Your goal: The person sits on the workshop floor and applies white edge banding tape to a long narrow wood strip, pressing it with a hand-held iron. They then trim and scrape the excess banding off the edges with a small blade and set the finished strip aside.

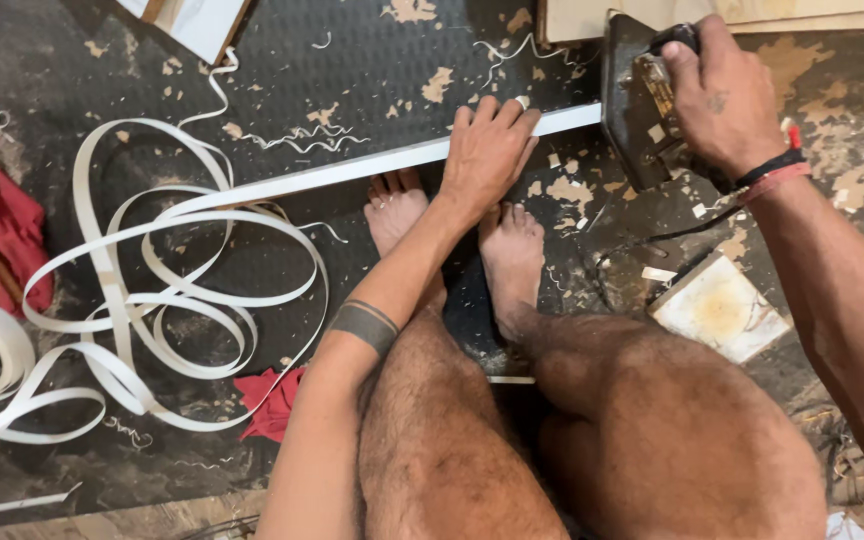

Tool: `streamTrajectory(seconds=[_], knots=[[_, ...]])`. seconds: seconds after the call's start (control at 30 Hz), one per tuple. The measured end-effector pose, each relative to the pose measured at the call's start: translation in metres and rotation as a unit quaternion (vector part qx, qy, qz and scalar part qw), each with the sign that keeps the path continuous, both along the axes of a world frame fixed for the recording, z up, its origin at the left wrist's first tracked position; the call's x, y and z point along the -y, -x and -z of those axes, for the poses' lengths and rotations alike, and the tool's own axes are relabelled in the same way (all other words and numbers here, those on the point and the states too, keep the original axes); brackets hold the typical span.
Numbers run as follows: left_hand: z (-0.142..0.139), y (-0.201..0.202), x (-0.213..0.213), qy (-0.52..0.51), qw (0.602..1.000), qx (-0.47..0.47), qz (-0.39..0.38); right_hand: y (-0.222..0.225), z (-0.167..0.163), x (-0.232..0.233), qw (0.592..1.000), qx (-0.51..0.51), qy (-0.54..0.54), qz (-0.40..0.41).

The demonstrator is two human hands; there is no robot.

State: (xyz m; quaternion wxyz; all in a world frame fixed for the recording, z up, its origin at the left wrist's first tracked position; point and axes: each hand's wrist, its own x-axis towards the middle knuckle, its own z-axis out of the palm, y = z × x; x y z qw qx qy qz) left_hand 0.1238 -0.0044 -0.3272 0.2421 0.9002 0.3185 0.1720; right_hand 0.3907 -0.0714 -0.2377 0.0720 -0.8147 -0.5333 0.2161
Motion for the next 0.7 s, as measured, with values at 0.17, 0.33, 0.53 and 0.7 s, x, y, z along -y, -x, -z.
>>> streamTrajectory(seconds=[0.17,0.33,0.53,0.7], knots=[[-0.001,0.032,-0.003,-0.001,1.0,0.013,-0.028,0.047,-0.004,-0.021,0.999,-0.023,-0.015,-0.041],[-0.003,0.073,-0.012,-0.017,1.0,-0.014,-0.022,0.102,-0.002,-0.042,0.994,-0.107,0.008,-0.026],[-0.011,0.12,-0.024,-0.028,0.998,-0.052,-0.025,0.142,0.0,-0.057,0.987,-0.137,-0.032,-0.077],[-0.017,0.125,-0.022,-0.037,0.997,-0.049,-0.039,0.127,-0.001,-0.053,0.969,-0.233,0.079,-0.026]])
